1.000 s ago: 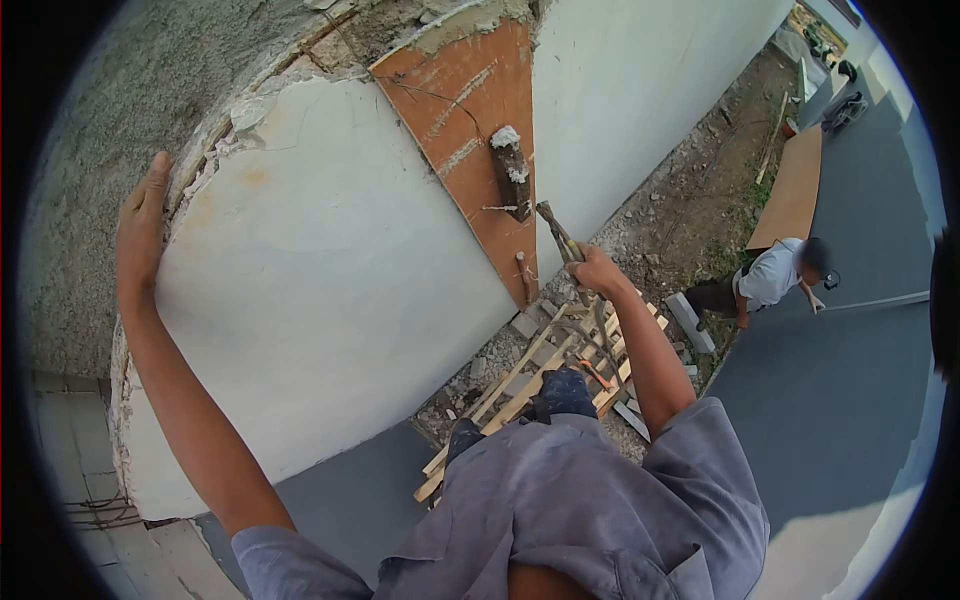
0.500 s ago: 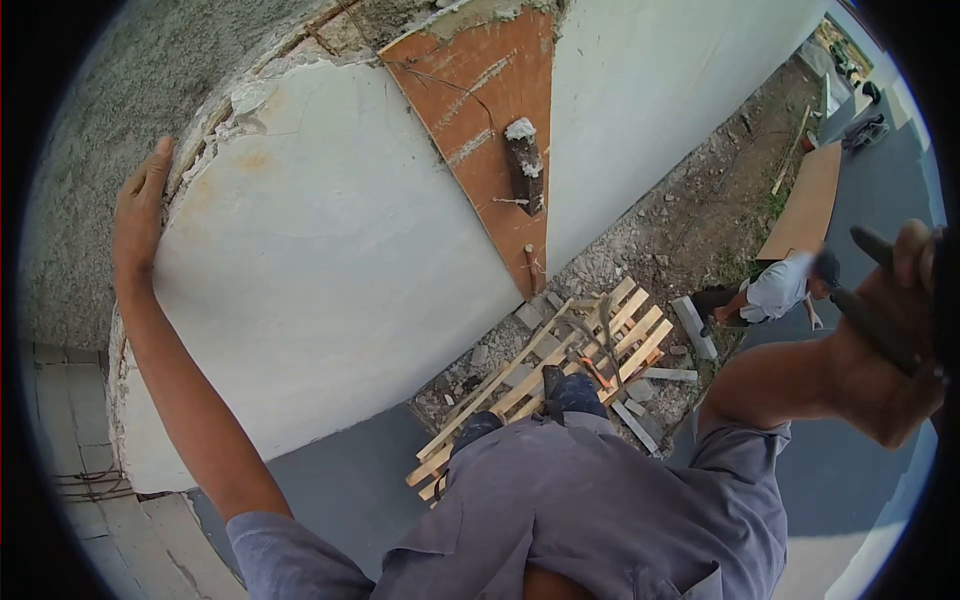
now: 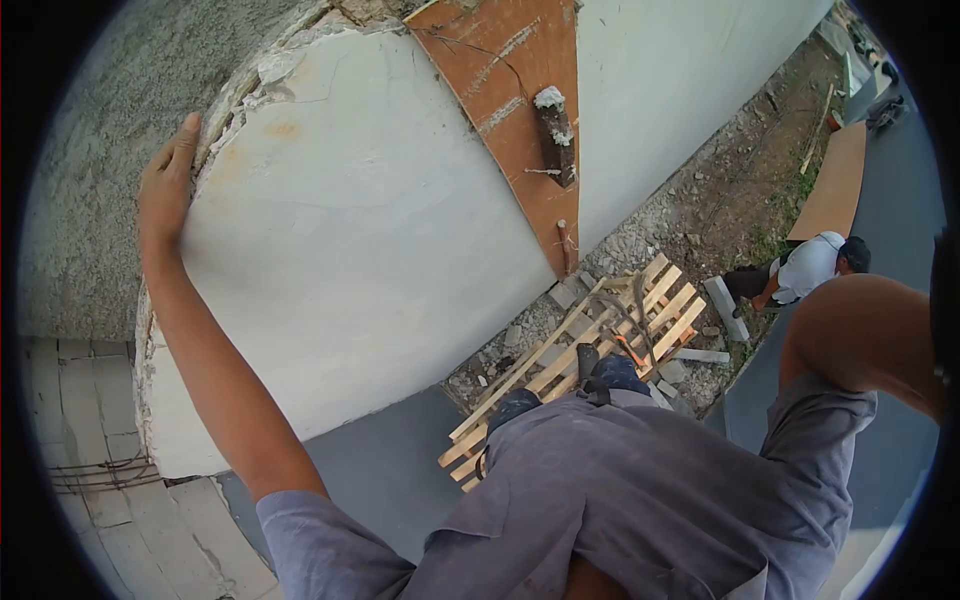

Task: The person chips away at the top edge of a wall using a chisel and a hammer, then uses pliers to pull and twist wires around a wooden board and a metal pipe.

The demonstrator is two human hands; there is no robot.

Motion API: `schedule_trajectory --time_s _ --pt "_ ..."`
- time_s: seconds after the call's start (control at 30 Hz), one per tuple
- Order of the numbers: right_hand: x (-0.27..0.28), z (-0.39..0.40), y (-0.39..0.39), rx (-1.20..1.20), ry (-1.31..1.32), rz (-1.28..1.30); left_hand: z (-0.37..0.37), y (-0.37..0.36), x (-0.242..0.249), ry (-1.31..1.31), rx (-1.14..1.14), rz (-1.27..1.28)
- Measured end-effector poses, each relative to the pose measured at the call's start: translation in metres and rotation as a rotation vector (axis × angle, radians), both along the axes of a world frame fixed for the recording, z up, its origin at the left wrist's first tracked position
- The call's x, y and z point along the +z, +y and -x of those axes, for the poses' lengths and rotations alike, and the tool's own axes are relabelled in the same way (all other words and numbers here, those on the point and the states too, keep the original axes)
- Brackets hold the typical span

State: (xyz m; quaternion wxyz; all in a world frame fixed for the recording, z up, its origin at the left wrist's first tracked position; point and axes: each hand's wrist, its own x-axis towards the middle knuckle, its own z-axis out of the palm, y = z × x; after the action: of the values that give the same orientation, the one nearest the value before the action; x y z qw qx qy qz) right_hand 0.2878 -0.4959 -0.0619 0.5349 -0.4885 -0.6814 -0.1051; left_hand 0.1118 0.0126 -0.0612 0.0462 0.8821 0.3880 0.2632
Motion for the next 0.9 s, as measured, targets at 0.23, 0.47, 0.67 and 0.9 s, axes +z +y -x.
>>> schedule_trajectory --time_s 0.23,0.47,0.67,0.9 --pt "0.0 0.0 0.007 0.018 -0.008 -0.07 -0.004 0.021 0.004 -0.048 -0.08 0.081" --pt "-0.115 -0.03 0.061 -0.399 0.78 -0.047 0.004 0.025 -0.003 -0.052 -0.024 0.093" --pt "-0.343 -0.044 0.083 -0.513 1.162 0.896 0.003 0.02 -0.002 -0.063 -0.04 0.094" --pt "-0.396 -0.055 0.102 -0.42 1.307 1.045 0.002 0.015 -0.002 -0.073 -0.002 0.148"
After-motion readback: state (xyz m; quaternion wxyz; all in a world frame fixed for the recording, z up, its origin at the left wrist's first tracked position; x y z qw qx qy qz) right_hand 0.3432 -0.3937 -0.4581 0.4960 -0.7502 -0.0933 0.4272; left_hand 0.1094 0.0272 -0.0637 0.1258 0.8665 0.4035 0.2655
